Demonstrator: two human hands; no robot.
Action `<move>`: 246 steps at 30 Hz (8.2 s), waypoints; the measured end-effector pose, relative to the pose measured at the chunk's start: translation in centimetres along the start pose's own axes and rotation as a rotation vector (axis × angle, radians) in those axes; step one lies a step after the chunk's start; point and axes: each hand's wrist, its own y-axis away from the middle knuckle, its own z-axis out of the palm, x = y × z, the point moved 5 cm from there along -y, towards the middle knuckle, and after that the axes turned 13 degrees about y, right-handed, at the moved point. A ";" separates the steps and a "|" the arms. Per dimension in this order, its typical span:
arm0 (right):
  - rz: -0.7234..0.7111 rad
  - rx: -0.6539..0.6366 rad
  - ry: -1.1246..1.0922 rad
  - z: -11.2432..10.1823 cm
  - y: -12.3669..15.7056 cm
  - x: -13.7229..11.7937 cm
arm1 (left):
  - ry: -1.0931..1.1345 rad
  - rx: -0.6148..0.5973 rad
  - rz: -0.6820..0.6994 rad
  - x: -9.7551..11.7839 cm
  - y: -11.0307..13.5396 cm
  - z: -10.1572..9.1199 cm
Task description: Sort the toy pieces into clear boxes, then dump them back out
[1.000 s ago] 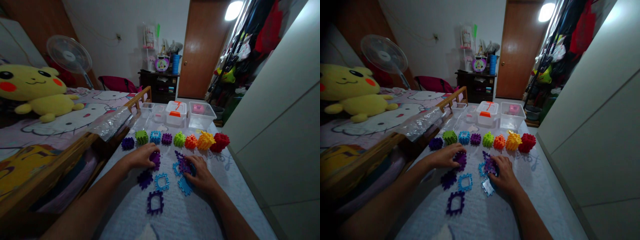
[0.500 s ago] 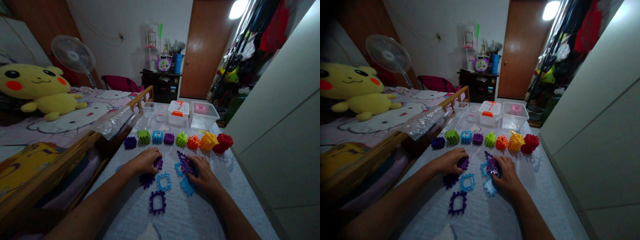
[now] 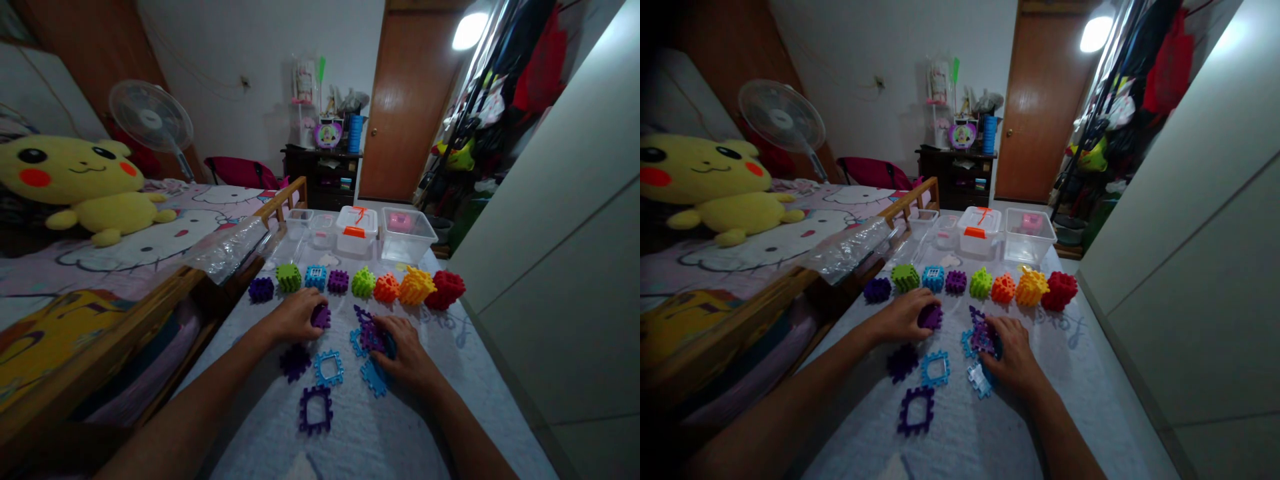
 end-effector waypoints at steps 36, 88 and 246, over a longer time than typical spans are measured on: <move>0.061 -0.038 0.015 -1.1 0.2 1.2 | 0.111 0.300 0.063 0.6 -1.6 -3.8; -0.084 0.049 0.050 0.1 -0.4 -1.5 | 0.256 -0.078 -0.086 4.0 11.6 4.3; 0.035 0.120 -0.002 -0.5 -0.6 1.3 | 0.167 0.173 -0.015 3.5 -1.1 2.9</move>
